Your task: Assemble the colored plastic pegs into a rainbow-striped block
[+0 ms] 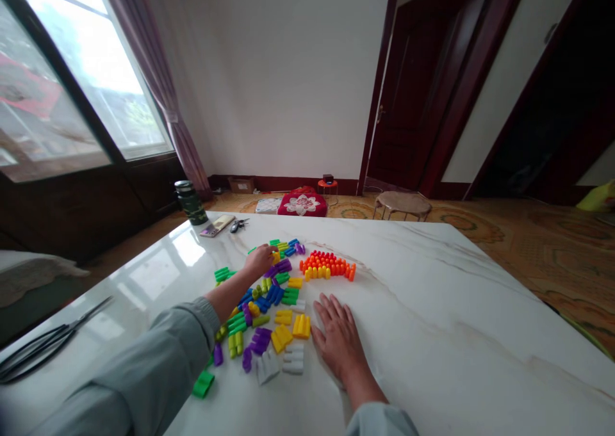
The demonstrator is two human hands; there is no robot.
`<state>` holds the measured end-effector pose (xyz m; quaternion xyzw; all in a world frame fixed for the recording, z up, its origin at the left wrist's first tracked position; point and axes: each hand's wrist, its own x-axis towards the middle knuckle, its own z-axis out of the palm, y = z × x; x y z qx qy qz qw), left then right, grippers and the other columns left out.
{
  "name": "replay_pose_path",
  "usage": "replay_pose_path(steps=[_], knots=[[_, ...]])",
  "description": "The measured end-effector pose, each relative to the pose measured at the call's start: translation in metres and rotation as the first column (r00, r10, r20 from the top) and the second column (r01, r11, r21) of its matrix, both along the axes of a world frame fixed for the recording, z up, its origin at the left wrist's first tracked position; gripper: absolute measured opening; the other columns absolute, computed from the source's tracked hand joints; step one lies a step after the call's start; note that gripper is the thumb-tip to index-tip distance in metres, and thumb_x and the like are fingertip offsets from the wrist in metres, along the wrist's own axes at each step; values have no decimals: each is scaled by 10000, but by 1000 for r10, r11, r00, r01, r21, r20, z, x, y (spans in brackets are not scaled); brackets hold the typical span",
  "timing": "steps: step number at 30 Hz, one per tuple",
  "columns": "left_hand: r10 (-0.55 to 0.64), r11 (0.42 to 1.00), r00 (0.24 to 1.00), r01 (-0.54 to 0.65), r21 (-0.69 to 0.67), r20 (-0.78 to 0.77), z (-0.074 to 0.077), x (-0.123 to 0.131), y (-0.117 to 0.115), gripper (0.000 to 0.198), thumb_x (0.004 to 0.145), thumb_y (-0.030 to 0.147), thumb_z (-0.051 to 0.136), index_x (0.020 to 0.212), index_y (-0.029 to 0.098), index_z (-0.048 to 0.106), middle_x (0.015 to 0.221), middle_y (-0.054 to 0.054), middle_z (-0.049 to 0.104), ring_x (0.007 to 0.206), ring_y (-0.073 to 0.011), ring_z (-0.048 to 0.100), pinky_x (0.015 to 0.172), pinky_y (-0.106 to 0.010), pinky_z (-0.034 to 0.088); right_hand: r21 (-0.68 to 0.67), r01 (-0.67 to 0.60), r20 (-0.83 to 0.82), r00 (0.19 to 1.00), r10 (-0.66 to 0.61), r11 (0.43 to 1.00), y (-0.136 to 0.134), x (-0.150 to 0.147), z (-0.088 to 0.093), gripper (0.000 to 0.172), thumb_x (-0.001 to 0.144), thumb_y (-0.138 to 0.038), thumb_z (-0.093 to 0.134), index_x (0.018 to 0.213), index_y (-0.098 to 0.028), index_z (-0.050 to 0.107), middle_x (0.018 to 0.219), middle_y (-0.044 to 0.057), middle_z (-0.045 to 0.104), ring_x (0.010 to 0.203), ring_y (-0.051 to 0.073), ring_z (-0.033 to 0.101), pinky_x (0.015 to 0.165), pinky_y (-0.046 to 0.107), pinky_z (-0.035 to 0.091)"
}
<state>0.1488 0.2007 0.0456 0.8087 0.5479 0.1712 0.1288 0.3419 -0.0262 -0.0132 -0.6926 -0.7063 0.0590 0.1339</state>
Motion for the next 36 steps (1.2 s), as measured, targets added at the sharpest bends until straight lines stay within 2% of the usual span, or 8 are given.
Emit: replay_pose_path(steps=[4, 9, 12, 14, 22, 25, 29, 36], knots=[[17, 999, 993, -11, -46, 120, 15, -9, -4, 376, 808, 129, 456, 1131, 143, 647, 925, -91, 676, 865, -193, 618, 783, -293, 469, 5, 2, -4, 1000, -2, 1000, 0, 0, 1, 511, 899, -384, 365, 1398, -282, 405, 1522, -14, 273, 1408, 204, 204, 1141, 443, 155], [-203, 924, 954, 261, -278, 222, 30, -18, -21, 271, 771, 220, 554, 959, 128, 726, 669, -32, 682, 587, -135, 612, 546, -219, 466, 5, 9, -15, 1000, -9, 1000, 0, -1, 0, 515, 893, -380, 377, 1395, -273, 411, 1518, 0, 283, 1407, 211, 205, 1142, 447, 145], [-307, 857, 916, 384, -345, 258, 31, -15, -32, 278, 779, 319, 581, 911, 132, 738, 685, -36, 700, 579, -132, 621, 517, -204, 463, 5, 10, -22, 1000, -10, 1000, 1, -1, -1, 520, 894, -380, 375, 1401, -270, 404, 1517, 7, 287, 1407, 212, 204, 1142, 447, 136], [-330, 852, 906, 407, -331, 264, 28, -10, -35, 323, 810, 345, 549, 977, 128, 720, 766, -48, 718, 625, -134, 634, 541, -202, 472, 1, 11, -28, 1000, -11, 1000, 1, -1, 0, 520, 893, -375, 374, 1401, -267, 404, 1517, 8, 287, 1408, 212, 202, 1140, 447, 138], [-370, 910, 929, 368, -191, 24, 8, 21, -40, 368, 719, 344, 647, 1044, 182, 702, 969, -60, 709, 872, -201, 641, 798, -270, 473, 5, 15, -45, 999, -14, 1000, -1, -3, 4, 512, 888, -364, 385, 1389, -263, 422, 1521, 3, 278, 1407, 207, 202, 1144, 432, 121], [-335, 935, 937, 317, -157, -102, 1, 33, -51, 465, 656, 444, 683, 1067, 226, 693, 983, -62, 696, 907, -246, 633, 812, -323, 475, 6, 20, -54, 998, -20, 1000, -2, -3, 3, 516, 889, -371, 380, 1393, -263, 415, 1524, -5, 268, 1411, 204, 187, 1145, 430, 110], [-256, 966, 942, 239, -102, -217, -5, 46, -64, 426, 643, 364, 672, 1055, 260, 690, 1044, -68, 665, 968, -273, 618, 823, -355, 477, 8, 24, -59, 998, -23, 1000, -3, -3, 3, 518, 891, -374, 373, 1395, -261, 411, 1527, -14, 259, 1412, 198, 178, 1146, 428, 106], [-191, 981, 955, 182, -64, -227, -14, 58, -77, 385, 689, 291, 628, 1070, 264, 674, 1079, -69, 633, 953, -242, 622, 806, -328, 487, -7, 27, -61, 998, -27, 1000, -2, -4, 4, 528, 881, -363, 395, 1397, -253, 410, 1527, 5, 264, 1411, 204, 183, 1144, 427, 100]])
